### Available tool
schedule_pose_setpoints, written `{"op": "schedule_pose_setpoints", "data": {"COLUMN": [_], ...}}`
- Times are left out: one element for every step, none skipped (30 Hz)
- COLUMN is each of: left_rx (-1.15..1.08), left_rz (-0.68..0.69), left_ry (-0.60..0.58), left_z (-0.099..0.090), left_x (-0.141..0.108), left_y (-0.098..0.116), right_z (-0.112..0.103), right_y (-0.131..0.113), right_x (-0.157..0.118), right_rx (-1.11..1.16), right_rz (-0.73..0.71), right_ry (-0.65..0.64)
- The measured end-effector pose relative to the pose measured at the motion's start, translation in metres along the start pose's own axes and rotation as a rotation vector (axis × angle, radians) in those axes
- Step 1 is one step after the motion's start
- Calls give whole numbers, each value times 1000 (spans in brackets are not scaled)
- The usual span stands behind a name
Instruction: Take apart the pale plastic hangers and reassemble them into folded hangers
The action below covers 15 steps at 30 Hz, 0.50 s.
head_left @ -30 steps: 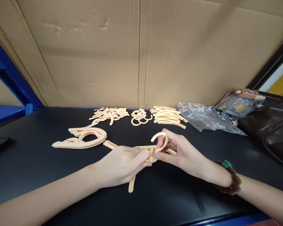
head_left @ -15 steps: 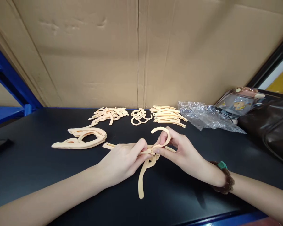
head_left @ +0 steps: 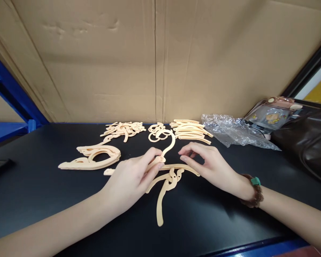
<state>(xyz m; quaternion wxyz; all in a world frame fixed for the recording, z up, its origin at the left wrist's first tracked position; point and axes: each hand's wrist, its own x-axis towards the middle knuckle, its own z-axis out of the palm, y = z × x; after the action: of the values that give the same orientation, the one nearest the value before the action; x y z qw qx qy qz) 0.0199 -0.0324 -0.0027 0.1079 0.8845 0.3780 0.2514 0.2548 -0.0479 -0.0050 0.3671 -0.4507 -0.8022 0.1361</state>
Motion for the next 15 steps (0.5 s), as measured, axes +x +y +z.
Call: {"op": "schedule_pose_setpoints", "data": {"left_rx": [21, 41, 59, 73, 83, 91, 99, 110, 122, 131, 136, 136, 132, 127, 121], "left_rz": [-23, -41, -54, -66, -76, -87, -98, -110, -123, -133, -143, -153, -165, -177, -189], "left_ry": [22, 38, 44, 42, 33, 18, -2, -20, -37, -48, -57, -67, -78, -89, -100], "left_z": [-1, -2, -3, -4, -3, -3, -2, -1, 0, 1, 2, 3, 4, 5, 5], "left_x": [1, 1, 1, 2, 2, 3, 3, 3, 4, 5, 6, 7, 8, 9, 9], "left_y": [0, 0, 0, -1, -1, -2, -4, -5, -7, -8, -10, -11, -12, -13, -13], "right_z": [-2, -3, -4, -4, -4, -3, -2, -1, 0, 1, 2, 2, 3, 3, 3], "right_y": [2, 3, 4, 5, 5, 5, 4, 4, 3, 3, 3, 3, 3, 4, 5], "right_x": [1, 1, 1, 1, 0, 0, 0, -1, -1, -1, -1, -1, -2, -2, -2], "right_rx": [-89, -164, -226, -280, -330, -378, -426, -471, -511, -543, -567, -584, -599, -614, -632], "right_rz": [-22, -41, -55, -65, -73, -82, -96, -116, -142, -170, -197, -219, -234, -240, -240], "right_ry": [-7, -23, -47, -75, -101, -124, -142, -158, -169, -178, -184, -187, -187, -189, -192]}}
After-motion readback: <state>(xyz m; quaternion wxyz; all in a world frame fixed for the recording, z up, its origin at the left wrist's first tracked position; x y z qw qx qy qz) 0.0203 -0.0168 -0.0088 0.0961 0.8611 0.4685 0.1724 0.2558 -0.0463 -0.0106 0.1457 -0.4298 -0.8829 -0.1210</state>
